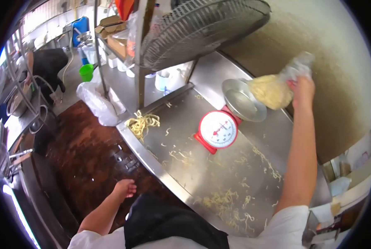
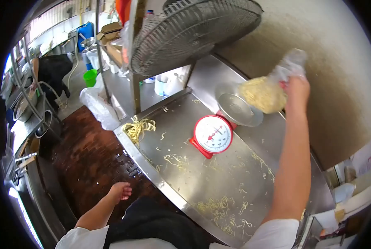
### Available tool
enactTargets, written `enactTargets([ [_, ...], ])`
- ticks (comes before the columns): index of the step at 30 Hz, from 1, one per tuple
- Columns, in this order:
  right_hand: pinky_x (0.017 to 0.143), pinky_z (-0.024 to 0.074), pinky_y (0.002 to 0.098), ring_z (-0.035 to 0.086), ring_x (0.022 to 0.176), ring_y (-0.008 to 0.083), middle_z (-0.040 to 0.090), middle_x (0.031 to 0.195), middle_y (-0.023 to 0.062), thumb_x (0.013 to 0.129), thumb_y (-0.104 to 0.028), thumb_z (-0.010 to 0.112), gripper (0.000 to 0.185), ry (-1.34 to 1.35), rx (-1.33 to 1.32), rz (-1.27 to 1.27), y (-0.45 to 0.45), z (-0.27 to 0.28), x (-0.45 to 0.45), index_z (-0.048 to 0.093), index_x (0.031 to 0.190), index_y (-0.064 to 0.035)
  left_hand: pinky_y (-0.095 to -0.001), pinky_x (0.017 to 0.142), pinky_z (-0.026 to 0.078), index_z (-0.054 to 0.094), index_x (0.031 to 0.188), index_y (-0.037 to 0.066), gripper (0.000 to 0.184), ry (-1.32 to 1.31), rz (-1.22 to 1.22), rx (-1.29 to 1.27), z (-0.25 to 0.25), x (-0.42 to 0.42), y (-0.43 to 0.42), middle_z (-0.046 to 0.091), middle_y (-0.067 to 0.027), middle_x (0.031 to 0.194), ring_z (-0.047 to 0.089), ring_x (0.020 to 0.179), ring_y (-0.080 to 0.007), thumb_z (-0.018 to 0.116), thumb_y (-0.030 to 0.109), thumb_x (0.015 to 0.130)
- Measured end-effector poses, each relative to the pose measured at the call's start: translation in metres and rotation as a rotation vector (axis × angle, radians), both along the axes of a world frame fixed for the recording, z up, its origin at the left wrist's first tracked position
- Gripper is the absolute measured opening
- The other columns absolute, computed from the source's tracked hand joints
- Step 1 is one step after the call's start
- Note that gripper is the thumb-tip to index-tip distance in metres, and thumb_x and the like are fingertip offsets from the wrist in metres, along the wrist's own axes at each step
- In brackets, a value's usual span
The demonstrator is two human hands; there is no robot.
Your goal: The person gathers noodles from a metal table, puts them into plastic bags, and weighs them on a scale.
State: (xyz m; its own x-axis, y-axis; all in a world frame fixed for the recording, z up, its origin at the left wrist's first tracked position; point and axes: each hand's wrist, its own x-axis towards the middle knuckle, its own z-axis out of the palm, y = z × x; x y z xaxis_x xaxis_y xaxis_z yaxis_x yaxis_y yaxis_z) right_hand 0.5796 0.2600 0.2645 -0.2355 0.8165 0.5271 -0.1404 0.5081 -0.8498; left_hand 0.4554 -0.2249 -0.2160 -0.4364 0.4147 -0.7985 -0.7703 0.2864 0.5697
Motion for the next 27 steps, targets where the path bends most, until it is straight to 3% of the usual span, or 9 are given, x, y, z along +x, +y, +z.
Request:
enactTargets([
  [3,0.058,0.0464,0.0261,0.059,0.068,0.0138,0.063,0.081,0.0063,0.08,-0.01,0.058,0.018,-0.295,-0.052,0.173,0.028,-0.03,-0.008,0.06,0.097,-0.0044,-0.0335,0.052,0.049,0.057,0.098,0.01,0.025,0.05,-0.206,-0.119,-0.044,0.006,-0.025,0.062,-0.0052,0.078,0.06,0.065,-0.0175,0.059,0.029,0.083],
  [6,0.058,0.0465,0.0244,0.059,0.068,0.0125,0.063,0.089,0.0087,0.08,-0.021,0.065,0.059,-0.351,-0.122,0.253,-0.027,-0.06,-0.016,0.039,0.128,0.0038,-0.0269,0.04,0.044,0.06,0.094,0.007,0.022,0.192,-0.417,-0.274,-0.074,-0.001,-0.043,0.061,-0.0051,0.073,0.057,0.052,-0.0159,0.06,0.026,0.082],
  [8,0.063,0.0463,0.0261,0.059,0.071,0.0143,0.06,0.088,0.0074,0.076,-0.031,0.072,0.076,-0.47,0.029,0.183,-0.042,-0.087,-0.011,0.034,0.132,0.0039,-0.0279,0.04,0.044,0.061,0.091,0.007,0.021,0.292,-0.577,-0.402,-0.084,-0.01,-0.053,0.061,-0.0048,0.071,0.056,0.05,-0.0156,0.06,0.025,0.082],
  [9,0.067,0.0467,0.0274,0.059,0.071,0.0146,0.062,0.085,0.0073,0.078,-0.03,0.07,0.063,-0.469,0.215,0.096,-0.043,-0.106,-0.006,0.044,0.125,0.0028,-0.0285,0.04,0.044,0.061,0.091,0.007,0.02,0.274,-0.558,-0.396,-0.086,-0.015,-0.055,0.061,-0.0051,0.071,0.056,0.05,-0.0157,0.06,0.025,0.081],
  [12,0.067,0.0473,0.0278,0.059,0.07,0.0134,0.064,0.081,0.0065,0.08,-0.024,0.068,0.04,-0.52,0.256,0.197,-0.067,-0.123,0.024,0.058,0.109,0.0006,-0.0299,0.039,0.044,0.06,0.092,0.007,0.02,0.243,-0.493,-0.387,-0.091,-0.032,-0.059,0.06,-0.0059,0.07,0.056,0.049,-0.0161,0.06,0.024,0.081],
  [15,0.066,0.0476,0.0273,0.059,0.07,0.0115,0.065,0.078,0.0063,0.081,-0.018,0.065,0.022,-0.702,0.442,0.01,-0.062,-0.126,0.056,0.065,0.094,-0.0008,-0.0307,0.039,0.044,0.058,0.091,0.008,0.018,0.264,-0.417,-0.394,-0.084,-0.046,-0.051,0.06,-0.007,0.07,0.056,0.048,-0.0161,0.06,0.024,0.082],
  [19,0.066,0.0482,0.0273,0.061,0.071,0.0138,0.066,0.08,0.0088,0.081,-0.013,0.063,0.015,-0.545,0.228,-0.141,0.002,-0.145,0.102,0.066,0.091,-0.0021,-0.0305,0.039,0.045,0.058,0.091,0.008,0.018,0.285,-0.409,-0.367,-0.089,-0.06,-0.042,0.06,-0.0067,0.069,0.056,0.048,-0.0157,0.059,0.024,0.083],
  [24,0.074,0.0492,0.0318,0.063,0.081,0.0208,0.067,0.089,0.0124,0.079,-0.008,0.06,0.019,-0.516,0.292,-0.555,0.09,-0.156,0.168,0.065,0.096,-0.0033,-0.0299,0.038,0.044,0.057,0.092,0.008,0.018,0.264,-0.309,-0.354,-0.079,-0.052,-0.045,0.06,-0.0065,0.069,0.056,0.049,-0.016,0.058,0.024,0.084],
  [27,0.084,0.0473,0.0366,0.061,0.096,0.0267,0.064,0.103,0.0143,0.077,-0.006,0.059,0.025,-0.794,0.31,-0.759,0.132,-0.16,0.187,0.064,0.101,-0.0046,-0.0312,0.037,0.045,0.056,0.095,0.007,0.02,0.204,-0.231,-0.404,-0.091,-0.035,-0.071,0.059,-0.0069,0.069,0.056,0.048,-0.0166,0.058,0.024,0.084],
])
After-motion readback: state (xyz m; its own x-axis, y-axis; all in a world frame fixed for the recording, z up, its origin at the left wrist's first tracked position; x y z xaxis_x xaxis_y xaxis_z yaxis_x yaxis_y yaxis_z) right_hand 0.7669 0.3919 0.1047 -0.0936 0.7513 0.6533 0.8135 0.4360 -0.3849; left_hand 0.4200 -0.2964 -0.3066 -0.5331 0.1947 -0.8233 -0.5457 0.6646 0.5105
